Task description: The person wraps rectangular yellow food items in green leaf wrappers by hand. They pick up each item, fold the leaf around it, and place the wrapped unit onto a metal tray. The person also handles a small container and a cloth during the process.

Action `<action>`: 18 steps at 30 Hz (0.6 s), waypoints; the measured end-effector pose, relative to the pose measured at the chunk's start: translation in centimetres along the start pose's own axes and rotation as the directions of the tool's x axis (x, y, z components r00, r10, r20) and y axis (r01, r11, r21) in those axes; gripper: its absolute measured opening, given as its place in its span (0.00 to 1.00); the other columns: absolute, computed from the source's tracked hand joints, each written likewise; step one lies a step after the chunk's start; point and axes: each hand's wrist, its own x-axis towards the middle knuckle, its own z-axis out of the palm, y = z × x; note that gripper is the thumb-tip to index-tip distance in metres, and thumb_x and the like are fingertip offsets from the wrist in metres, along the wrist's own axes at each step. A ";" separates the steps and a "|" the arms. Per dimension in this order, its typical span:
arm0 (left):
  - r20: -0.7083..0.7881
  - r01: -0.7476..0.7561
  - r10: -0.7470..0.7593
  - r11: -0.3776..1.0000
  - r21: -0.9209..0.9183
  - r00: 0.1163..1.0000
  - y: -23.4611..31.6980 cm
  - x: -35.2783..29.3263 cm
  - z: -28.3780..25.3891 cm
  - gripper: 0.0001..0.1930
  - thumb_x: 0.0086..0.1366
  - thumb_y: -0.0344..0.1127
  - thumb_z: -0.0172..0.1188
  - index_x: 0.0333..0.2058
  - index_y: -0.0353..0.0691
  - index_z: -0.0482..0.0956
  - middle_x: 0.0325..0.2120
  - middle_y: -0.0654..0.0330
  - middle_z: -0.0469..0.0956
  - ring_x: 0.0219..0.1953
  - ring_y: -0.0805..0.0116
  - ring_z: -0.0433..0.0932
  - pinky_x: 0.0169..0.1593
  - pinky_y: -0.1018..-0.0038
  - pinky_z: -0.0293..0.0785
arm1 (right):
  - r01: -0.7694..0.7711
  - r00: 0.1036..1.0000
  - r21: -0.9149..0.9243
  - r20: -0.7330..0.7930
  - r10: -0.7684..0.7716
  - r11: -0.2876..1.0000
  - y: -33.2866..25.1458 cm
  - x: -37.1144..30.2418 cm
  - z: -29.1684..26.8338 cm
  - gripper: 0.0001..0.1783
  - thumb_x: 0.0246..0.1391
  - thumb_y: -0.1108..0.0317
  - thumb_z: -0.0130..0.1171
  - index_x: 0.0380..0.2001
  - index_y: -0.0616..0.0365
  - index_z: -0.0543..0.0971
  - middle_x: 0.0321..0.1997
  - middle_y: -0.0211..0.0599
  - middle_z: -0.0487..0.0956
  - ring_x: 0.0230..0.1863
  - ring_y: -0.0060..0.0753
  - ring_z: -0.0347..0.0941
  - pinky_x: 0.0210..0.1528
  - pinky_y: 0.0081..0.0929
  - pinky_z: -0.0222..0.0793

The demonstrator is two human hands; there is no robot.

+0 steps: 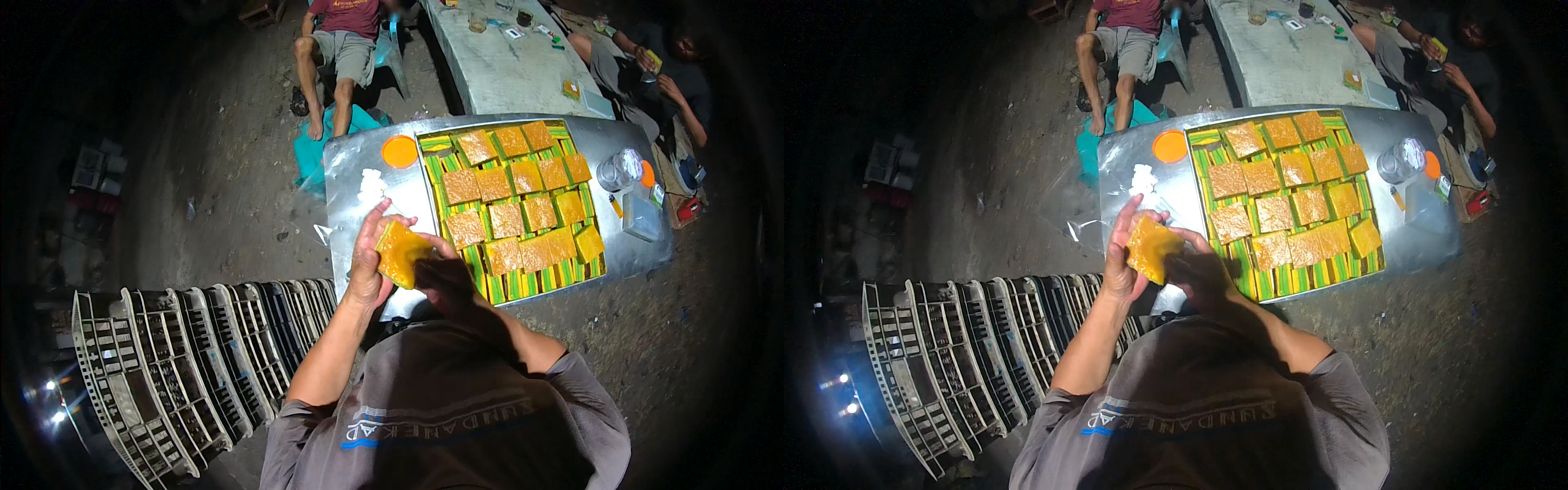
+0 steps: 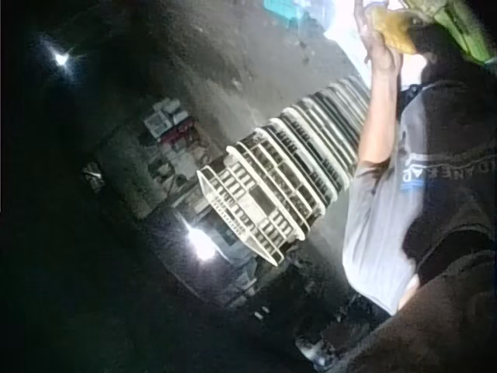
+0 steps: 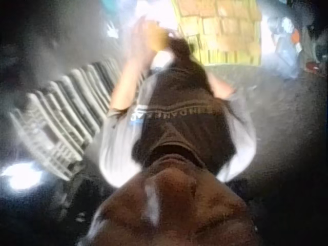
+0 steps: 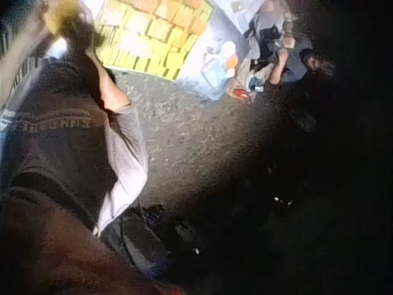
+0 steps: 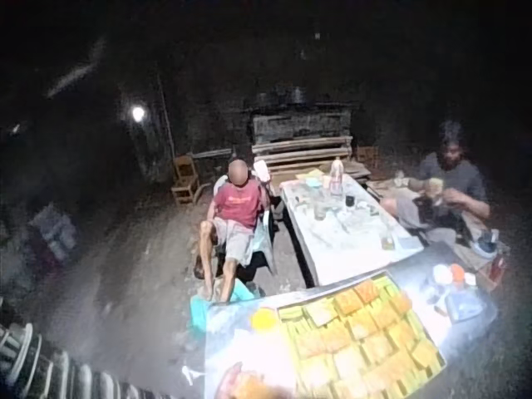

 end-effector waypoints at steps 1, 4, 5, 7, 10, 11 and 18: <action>0.015 0.030 -0.030 0.999 0.022 0.999 0.4 -0.4 -0.1 0.58 0.49 0.70 0.69 0.69 0.41 0.54 0.53 0.56 0.72 0.63 0.57 0.67 0.67 0.58 0.65 | -0.036 0.997 -0.086 -0.069 0.030 0.996 0.2 0.0 0.5 0.35 0.58 0.66 0.66 0.64 0.57 0.62 0.50 0.42 0.77 0.48 0.30 0.77 0.50 0.30 0.75; 0.048 0.144 -0.150 0.983 0.113 0.988 1.0 -1.4 -1.1 0.62 0.46 0.73 0.67 0.70 0.41 0.51 0.60 0.53 0.68 0.64 0.57 0.67 0.68 0.60 0.61 | 0.012 0.990 -0.105 -0.140 -0.027 0.994 1.0 0.4 2.9 0.33 0.59 0.69 0.66 0.63 0.56 0.60 0.50 0.45 0.79 0.48 0.33 0.78 0.51 0.31 0.76; 0.103 0.157 -0.164 0.985 0.067 0.981 1.7 -1.6 -1.7 0.62 0.46 0.74 0.66 0.71 0.42 0.51 0.61 0.52 0.67 0.65 0.57 0.66 0.69 0.60 0.61 | 0.059 0.987 -0.074 -0.143 -0.069 0.995 1.4 0.7 3.5 0.33 0.59 0.70 0.66 0.62 0.56 0.60 0.50 0.46 0.79 0.48 0.33 0.78 0.51 0.31 0.76; 0.202 0.187 -0.180 0.982 -0.018 0.963 4.1 -2.1 -2.8 0.62 0.47 0.76 0.64 0.71 0.43 0.50 0.63 0.50 0.65 0.65 0.56 0.65 0.69 0.60 0.59 | 0.007 0.993 -0.098 -0.115 -0.018 0.995 1.7 0.9 3.9 0.30 0.59 0.73 0.64 0.60 0.55 0.61 0.54 0.48 0.77 0.49 0.36 0.78 0.51 0.30 0.77; 0.066 0.149 -0.143 0.984 -0.100 0.988 5.0 -1.3 -4.1 0.58 0.54 0.75 0.61 0.71 0.42 0.50 0.60 0.51 0.67 0.65 0.55 0.66 0.69 0.56 0.62 | 0.010 0.995 -0.066 -0.098 -0.016 0.998 3.0 0.9 5.0 0.31 0.58 0.70 0.65 0.60 0.55 0.61 0.55 0.48 0.77 0.50 0.36 0.78 0.51 0.29 0.77; 0.013 0.150 -0.149 0.984 -0.095 0.989 5.3 -1.0 -4.1 0.58 0.54 0.74 0.61 0.71 0.41 0.50 0.59 0.51 0.68 0.64 0.54 0.66 0.68 0.54 0.63 | 0.052 0.997 -0.068 -0.061 -0.056 0.996 3.8 1.2 4.9 0.32 0.58 0.66 0.66 0.60 0.55 0.61 0.56 0.48 0.77 0.50 0.36 0.78 0.51 0.29 0.78; 0.066 0.045 -0.032 0.978 -0.205 0.997 5.9 -2.3 -4.9 0.38 0.71 0.53 0.54 0.71 0.42 0.50 0.54 0.54 0.70 0.56 0.60 0.72 0.63 0.63 0.69 | 0.227 0.974 -0.116 0.007 -0.228 0.967 7.1 3.1 4.7 0.31 0.55 0.63 0.68 0.56 0.56 0.63 0.55 0.43 0.79 0.54 0.32 0.77 0.56 0.27 0.75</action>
